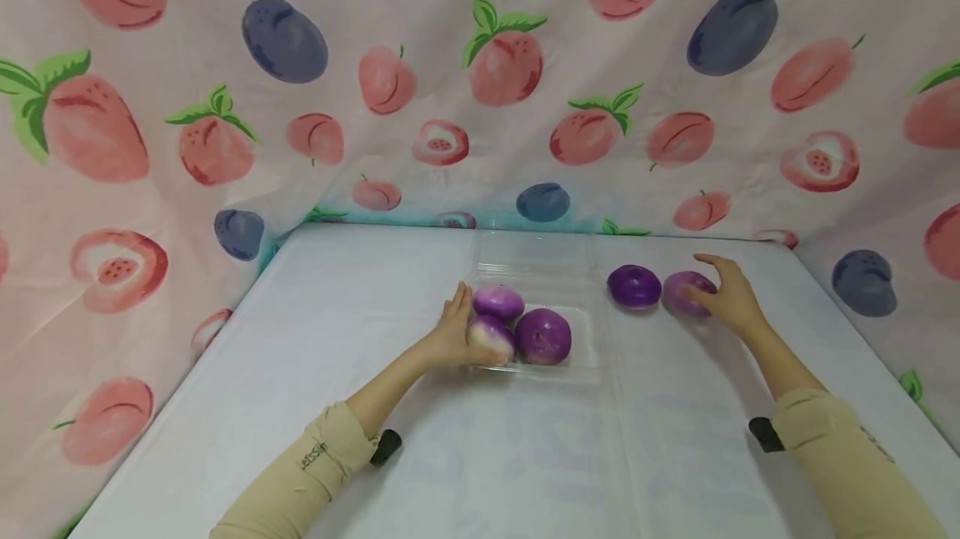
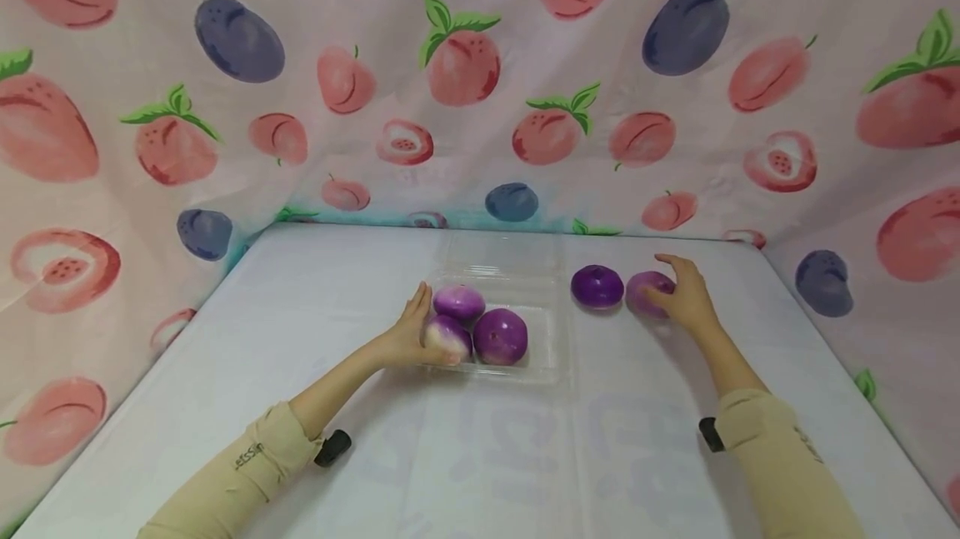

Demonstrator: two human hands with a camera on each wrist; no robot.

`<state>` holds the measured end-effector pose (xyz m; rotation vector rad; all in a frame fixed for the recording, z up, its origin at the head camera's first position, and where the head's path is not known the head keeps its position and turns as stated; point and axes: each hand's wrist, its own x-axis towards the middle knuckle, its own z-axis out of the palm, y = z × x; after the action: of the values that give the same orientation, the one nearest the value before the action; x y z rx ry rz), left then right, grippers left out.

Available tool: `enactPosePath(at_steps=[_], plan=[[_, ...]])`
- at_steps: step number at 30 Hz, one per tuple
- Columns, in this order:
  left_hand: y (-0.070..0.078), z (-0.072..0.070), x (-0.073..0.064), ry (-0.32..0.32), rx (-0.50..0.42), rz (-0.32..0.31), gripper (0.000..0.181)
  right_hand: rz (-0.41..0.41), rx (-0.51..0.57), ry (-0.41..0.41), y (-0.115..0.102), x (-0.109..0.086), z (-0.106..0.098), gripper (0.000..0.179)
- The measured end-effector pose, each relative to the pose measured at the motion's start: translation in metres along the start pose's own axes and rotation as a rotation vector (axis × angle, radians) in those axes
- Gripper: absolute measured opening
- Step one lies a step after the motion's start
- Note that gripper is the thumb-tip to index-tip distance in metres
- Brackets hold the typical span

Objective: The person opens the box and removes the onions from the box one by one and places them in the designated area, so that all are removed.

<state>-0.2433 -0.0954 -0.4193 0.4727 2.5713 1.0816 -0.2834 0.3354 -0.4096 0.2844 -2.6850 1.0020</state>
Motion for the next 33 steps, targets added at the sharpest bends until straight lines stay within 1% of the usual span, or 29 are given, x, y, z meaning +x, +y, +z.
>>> enactPosePath(at_steps=[3,6,9,14,17,21,23,26,28,30,33], plan=[[0.0,0.0,0.0,-0.001,0.002,0.002,0.128,-0.013,0.009,0.079,-0.006,-0.001,0.002,0.053],[0.0,0.0,0.0,-0.004,0.008,-0.005,0.128,-0.054,0.035,0.157,-0.018,-0.001,0.007,0.049],[0.0,0.001,-0.001,0.001,0.008,-0.006,0.128,-0.095,0.071,0.191,-0.033,0.0,0.014,0.047],[0.0,0.001,-0.001,0.011,0.001,-0.006,0.128,-0.125,0.081,0.162,-0.055,0.0,0.026,0.044],[0.0,0.001,-0.001,0.002,0.0,-0.006,0.128,-0.117,0.1,0.139,-0.065,-0.003,0.032,0.043],[0.0,0.001,-0.001,0.003,0.002,-0.002,0.128,-0.122,0.173,0.124,-0.078,-0.004,0.04,0.043],[0.001,0.0,-0.001,0.006,0.004,-0.005,0.127,-0.128,0.199,0.114,-0.094,-0.008,0.041,0.041],[0.0,0.0,0.0,0.01,0.007,-0.006,0.128,-0.147,0.241,0.096,-0.102,-0.01,0.047,0.04],[0.0,0.0,-0.001,0.008,0.01,-0.005,0.128,-0.146,0.265,0.072,-0.108,-0.013,0.049,0.04],[0.0,0.0,-0.001,0.006,0.012,-0.007,0.128,-0.144,0.268,0.04,-0.107,-0.013,0.055,0.041],[0.0,0.0,-0.001,0.008,0.014,-0.011,0.128,-0.122,0.271,-0.043,-0.118,-0.018,0.059,0.043]])
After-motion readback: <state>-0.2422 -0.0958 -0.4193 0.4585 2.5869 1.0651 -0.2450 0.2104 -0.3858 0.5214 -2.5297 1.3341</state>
